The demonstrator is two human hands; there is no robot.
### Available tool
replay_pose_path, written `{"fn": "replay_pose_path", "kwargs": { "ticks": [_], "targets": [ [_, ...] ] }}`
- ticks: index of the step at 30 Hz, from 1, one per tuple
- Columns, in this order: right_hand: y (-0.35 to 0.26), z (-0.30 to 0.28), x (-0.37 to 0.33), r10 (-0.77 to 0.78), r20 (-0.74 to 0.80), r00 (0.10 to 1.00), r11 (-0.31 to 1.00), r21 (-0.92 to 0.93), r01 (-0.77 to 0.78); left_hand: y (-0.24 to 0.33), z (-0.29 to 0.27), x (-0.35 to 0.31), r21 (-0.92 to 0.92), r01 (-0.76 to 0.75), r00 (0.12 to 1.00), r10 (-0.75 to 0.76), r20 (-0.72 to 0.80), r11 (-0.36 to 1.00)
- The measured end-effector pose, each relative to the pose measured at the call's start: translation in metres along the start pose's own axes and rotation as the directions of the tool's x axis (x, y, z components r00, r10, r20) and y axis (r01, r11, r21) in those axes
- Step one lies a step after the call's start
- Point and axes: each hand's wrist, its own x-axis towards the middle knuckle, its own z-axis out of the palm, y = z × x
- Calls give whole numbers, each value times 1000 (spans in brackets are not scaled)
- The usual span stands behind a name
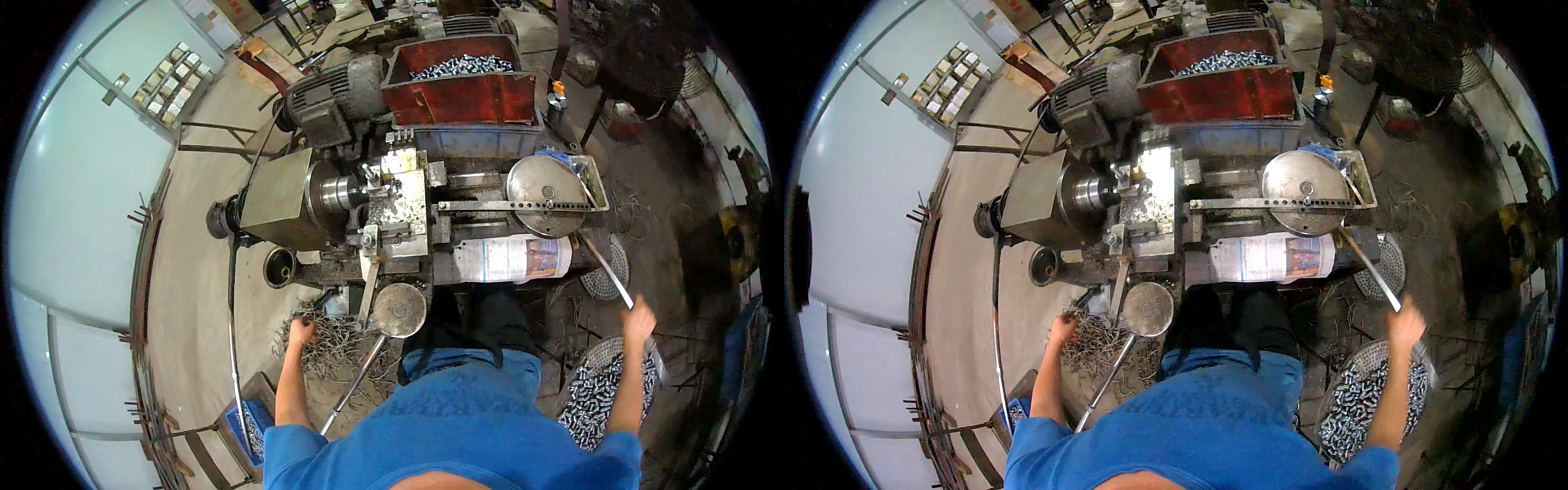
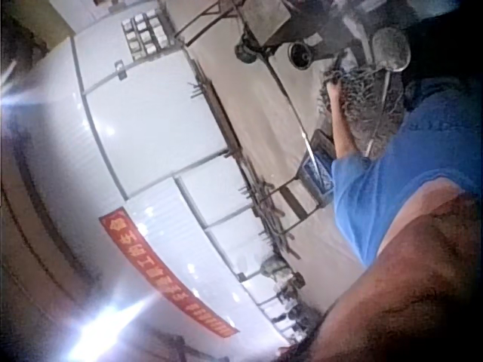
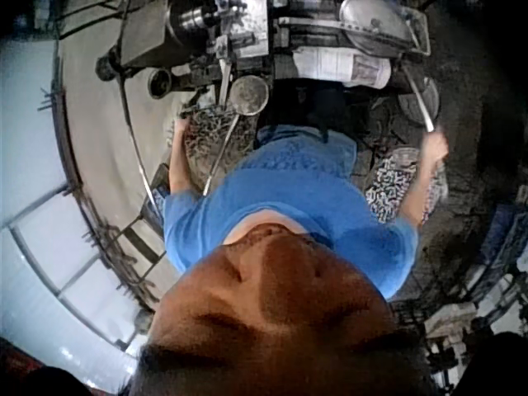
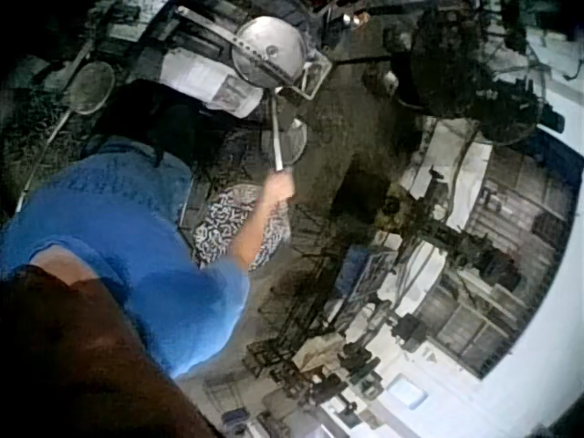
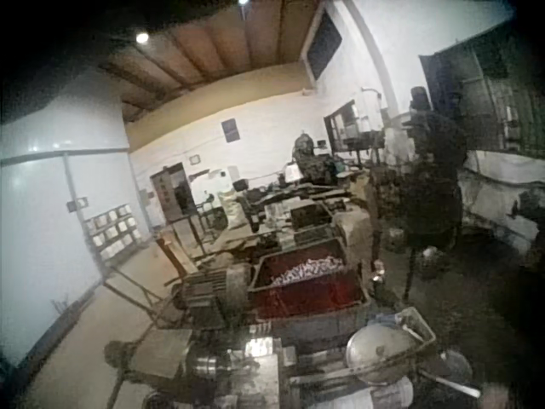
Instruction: The person operates a metalworking machine in a workshop, repeatedly inserting long metal rods into the device. The machine processes the rods, and the person collects the resulting small metal pieces, placing them into a container. The person also uses a long metal tool to assist with the operation.
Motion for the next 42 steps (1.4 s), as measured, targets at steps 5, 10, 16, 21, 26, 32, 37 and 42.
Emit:
{"fn": "replay_pose_path", "kwargs": {
  "ticks": [5,10,16,21,26,32,37,42],
  "targets": [
    [-27,-25,76,33,-281,959,999,-28,-42,25,11,42,422,-226,948,297,-112,878],
    [-96,-44,20,-113,-437,892,937,253,243,72,44,27,641,-122,965,241,-101,758],
    [-137,-40,-16,-140,-282,949,828,493,269,35,128,36,309,127,849,58,-525,942],
    [-201,-127,28,-341,-436,833,656,524,543,38,57,36,680,-105,986,167,-26,726],
    [-330,-212,49,-555,-624,550,205,538,817,41,46,30,582,-123,979,193,-60,804],
    [-507,-243,24,-809,-573,128,59,137,989,73,-80,-35,357,-256,864,378,-332,898],
    [-559,-228,35,-939,-296,174,153,93,984,67,-190,-99,343,-52,646,293,-705,938],
    [-569,-222,38,-972,-197,130,113,99,989,40,-127,-118,290,229,678,61,-732,929]
  ]
}}
